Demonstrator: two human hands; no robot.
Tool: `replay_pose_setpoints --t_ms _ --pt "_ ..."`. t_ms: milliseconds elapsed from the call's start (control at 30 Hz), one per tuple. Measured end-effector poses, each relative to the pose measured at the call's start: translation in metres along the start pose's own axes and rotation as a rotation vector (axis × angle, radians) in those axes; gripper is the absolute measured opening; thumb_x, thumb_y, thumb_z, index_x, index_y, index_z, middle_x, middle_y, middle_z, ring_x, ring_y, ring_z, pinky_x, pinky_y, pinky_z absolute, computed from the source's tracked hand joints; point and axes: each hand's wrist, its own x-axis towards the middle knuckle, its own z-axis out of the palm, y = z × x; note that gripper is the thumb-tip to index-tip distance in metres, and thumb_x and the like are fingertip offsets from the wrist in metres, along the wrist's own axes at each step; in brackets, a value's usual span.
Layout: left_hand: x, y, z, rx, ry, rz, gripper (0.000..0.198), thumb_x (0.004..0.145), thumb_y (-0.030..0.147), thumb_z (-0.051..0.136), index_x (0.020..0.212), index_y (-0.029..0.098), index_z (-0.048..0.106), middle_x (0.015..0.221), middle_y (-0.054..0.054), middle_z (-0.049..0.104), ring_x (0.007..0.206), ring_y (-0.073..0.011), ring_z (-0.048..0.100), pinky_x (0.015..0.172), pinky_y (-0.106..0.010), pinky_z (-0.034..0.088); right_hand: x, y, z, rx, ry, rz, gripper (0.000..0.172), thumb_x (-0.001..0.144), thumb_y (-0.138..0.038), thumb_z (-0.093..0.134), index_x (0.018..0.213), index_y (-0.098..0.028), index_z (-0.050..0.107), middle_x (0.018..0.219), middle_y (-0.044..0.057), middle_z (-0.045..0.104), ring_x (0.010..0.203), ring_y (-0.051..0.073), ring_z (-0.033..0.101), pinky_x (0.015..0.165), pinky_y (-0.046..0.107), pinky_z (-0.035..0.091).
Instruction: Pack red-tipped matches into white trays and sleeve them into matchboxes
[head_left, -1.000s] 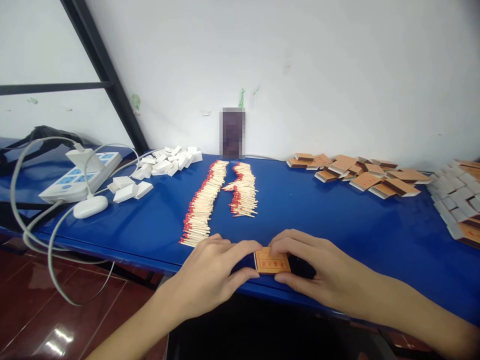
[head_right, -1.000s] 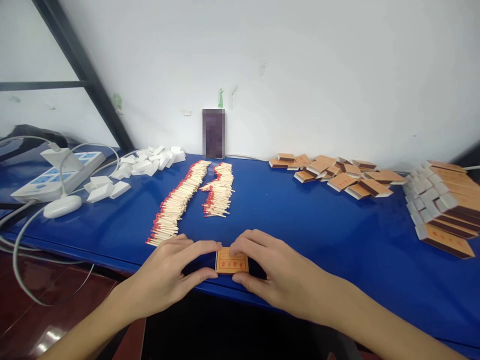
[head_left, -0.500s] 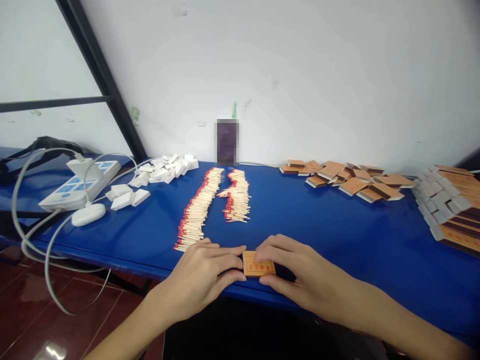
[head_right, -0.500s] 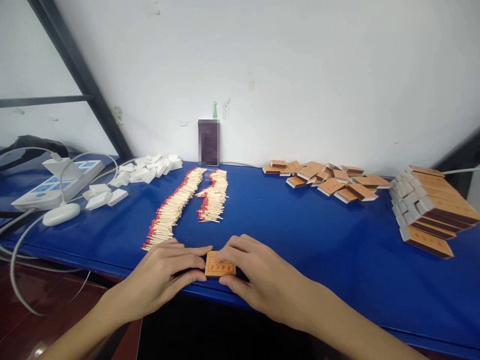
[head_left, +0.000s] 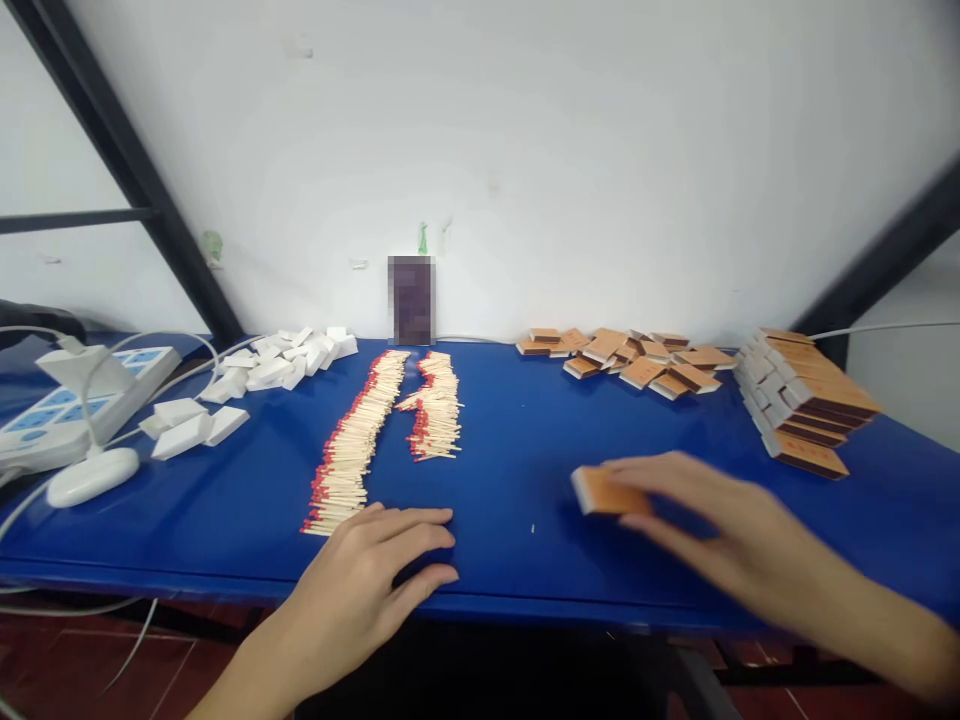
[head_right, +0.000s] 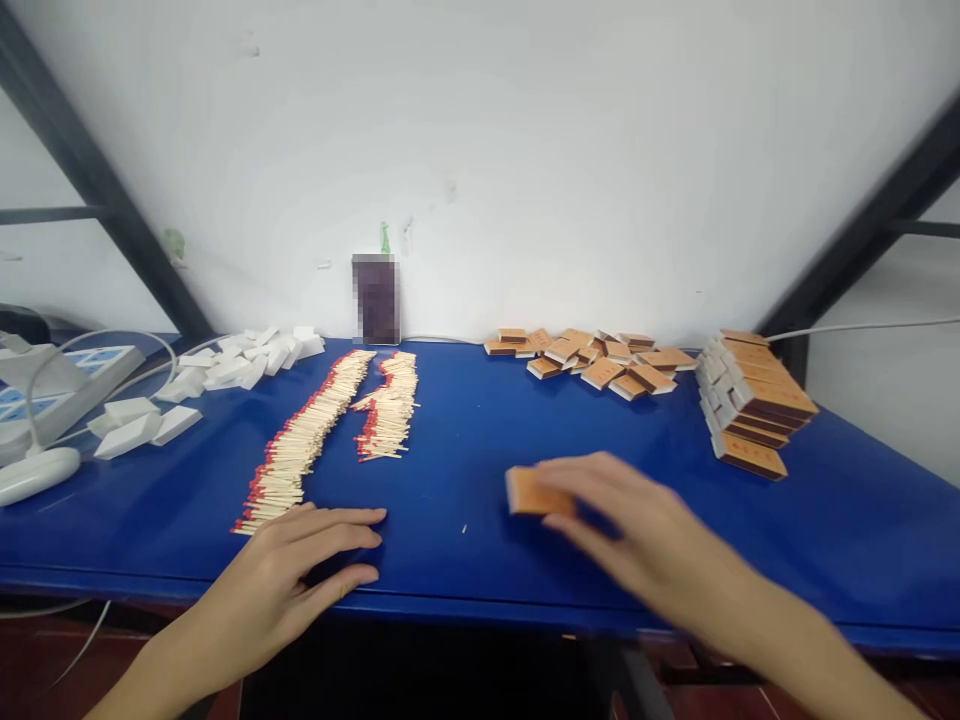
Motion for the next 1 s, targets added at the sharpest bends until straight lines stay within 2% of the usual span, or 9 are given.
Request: replay_pose_setpoints --t_ms 67,133,233,333,433,667,767,933,1000 --pt "0.0 -0.002 0.0 0.027 0.013 0.034 0.019 0.099 0.037 0.056 0.107 0.026 0.07 0.119 -0.004 0.073 0.103 -0.0213 0.072 0.09 -0.035 0.056 -0.032 0.041 -0.029 -0.212 0.213 0.206 0.028 0.099 -0.035 0.05 0.124 -0.027 0.06 0.125 0.01 0.068 0.114 0.027 0.065 0.098 0.042 0.051" --pt "0.0 -0.005 0.001 0.067 0.02 0.052 0.021 0.099 0.038 0.055 0.107 0.027 0.07 0.119 -0.002 0.073 0.103 -0.0204 0.072 0.09 -0.033 0.056 -0.061 0.079 -0.053 -0.405 0.391 0.325 0.044 0.091 -0.061 0.049 0.115 -0.027 0.066 0.113 0.009 0.073 0.098 0.03 0.071 0.079 0.043 0.058" --pt "0.001 -0.009 0.003 0.114 0.023 0.072 0.02 0.099 0.039 0.054 0.109 0.03 0.07 0.121 0.0 0.072 0.102 -0.0194 0.072 0.089 -0.032 0.057 -0.09 0.121 -0.073 -0.495 0.433 0.454 0.057 0.084 -0.073 0.045 0.107 -0.026 0.067 0.108 0.008 0.075 0.084 0.03 0.073 0.069 0.043 0.058" --pt "0.001 -0.011 0.003 0.138 0.047 0.079 0.024 0.099 0.042 0.055 0.116 0.032 0.067 0.12 0.002 0.072 0.1 -0.0186 0.073 0.088 -0.03 0.059 -0.093 0.143 -0.073 -0.465 0.377 0.48 0.049 0.085 -0.064 0.048 0.103 -0.022 0.067 0.104 0.01 0.075 0.089 0.03 0.072 0.08 0.043 0.057" --pt "0.0 -0.01 0.003 0.171 0.077 0.075 0.031 0.098 0.047 0.054 0.124 0.032 0.063 0.117 0.003 0.073 0.098 -0.0186 0.073 0.085 -0.029 0.06 -0.084 0.151 -0.068 -0.44 0.318 0.443 0.043 0.088 -0.055 0.047 0.102 -0.02 0.068 0.11 0.013 0.072 0.1 0.03 0.069 0.091 0.042 0.054" --pt "0.003 -0.007 -0.001 0.212 0.107 0.11 0.029 0.1 0.047 0.051 0.123 0.032 0.062 0.115 0.004 0.074 0.095 -0.017 0.074 0.082 -0.026 0.059 -0.076 0.156 -0.068 -0.461 0.345 0.484 0.035 0.087 -0.049 0.051 0.099 -0.021 0.069 0.105 0.013 0.063 0.076 0.024 0.067 0.076 0.039 0.054" --pt "0.005 -0.005 -0.001 0.211 0.123 0.129 0.027 0.101 0.044 0.049 0.121 0.031 0.062 0.114 0.003 0.074 0.094 -0.017 0.074 0.081 -0.028 0.059 -0.076 0.155 -0.068 -0.488 0.324 0.441 0.027 0.089 -0.043 0.054 0.1 -0.023 0.068 0.108 0.014 0.062 0.085 0.026 0.068 0.081 0.039 0.053" --pt "0.001 0.006 0.005 0.191 0.258 0.2 0.016 0.101 0.027 0.051 0.108 0.025 0.066 0.102 0.002 0.076 0.087 -0.0148 0.073 0.084 -0.027 0.055 -0.066 0.132 -0.063 -0.646 0.557 0.395 0.023 0.088 -0.043 0.054 0.099 -0.025 0.063 0.108 0.012 0.063 0.069 0.022 0.066 0.067 0.038 0.052" --pt "0.004 0.002 -0.002 0.161 0.359 0.206 0.015 0.098 0.019 0.052 0.098 0.023 0.066 0.091 0.002 0.076 0.078 -0.0125 0.071 0.083 -0.026 0.053 -0.051 0.121 -0.06 -0.624 0.596 0.305 0.017 0.09 -0.039 0.053 0.097 -0.026 0.062 0.103 0.01 0.065 0.076 0.023 0.067 0.072 0.036 0.052"
